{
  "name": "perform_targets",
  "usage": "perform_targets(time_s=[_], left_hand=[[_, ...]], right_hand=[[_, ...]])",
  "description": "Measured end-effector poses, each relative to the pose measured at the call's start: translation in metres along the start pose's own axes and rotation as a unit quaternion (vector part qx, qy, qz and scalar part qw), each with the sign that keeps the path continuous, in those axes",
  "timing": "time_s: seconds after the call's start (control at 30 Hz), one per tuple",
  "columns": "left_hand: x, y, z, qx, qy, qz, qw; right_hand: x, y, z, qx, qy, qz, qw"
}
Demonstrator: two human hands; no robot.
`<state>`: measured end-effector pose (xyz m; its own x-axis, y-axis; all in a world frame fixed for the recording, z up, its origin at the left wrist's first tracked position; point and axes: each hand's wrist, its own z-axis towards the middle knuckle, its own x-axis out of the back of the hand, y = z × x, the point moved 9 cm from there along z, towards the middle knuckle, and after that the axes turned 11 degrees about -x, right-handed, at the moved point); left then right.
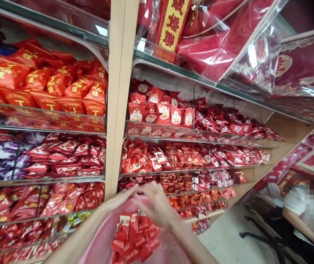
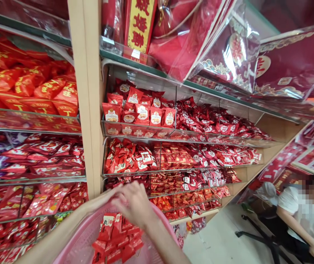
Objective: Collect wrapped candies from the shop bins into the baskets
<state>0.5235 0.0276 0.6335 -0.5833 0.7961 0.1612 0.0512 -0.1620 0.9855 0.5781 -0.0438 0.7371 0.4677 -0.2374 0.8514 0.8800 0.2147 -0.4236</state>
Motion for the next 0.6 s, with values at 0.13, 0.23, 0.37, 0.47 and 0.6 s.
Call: perform_targets(time_s=[0.13, 0.23, 0.37, 0.47, 0.6], left_hand=[[0.009, 0.005, -0.004, 0.006, 0.027, 0.058, 0.998], [0.009, 0.005, -0.004, 0.003, 0.028, 0.051, 0.998], [0.007, 0.006, -0.003, -0.013, 0.021, 0.040, 0.999], [0.007, 0.007, -0.002, -0.013, 0.019, 0.047, 0.999], [0.007, 0.003, 0.001, -0.011, 0.011, 0.038, 0.999]], right_hand=[[0.048, 0.005, 0.063, -0.113, 0.097, -0.088, 0.985], [0.040, 0.012, 0.090, -0.204, 0.056, -0.190, 0.959], [0.019, 0.013, 0.099, -0.235, 0.016, -0.219, 0.947], [0.014, 0.018, 0.100, -0.251, 0.018, -0.202, 0.947], [0.025, 0.020, 0.100, -0.241, 0.060, -0.137, 0.959]])
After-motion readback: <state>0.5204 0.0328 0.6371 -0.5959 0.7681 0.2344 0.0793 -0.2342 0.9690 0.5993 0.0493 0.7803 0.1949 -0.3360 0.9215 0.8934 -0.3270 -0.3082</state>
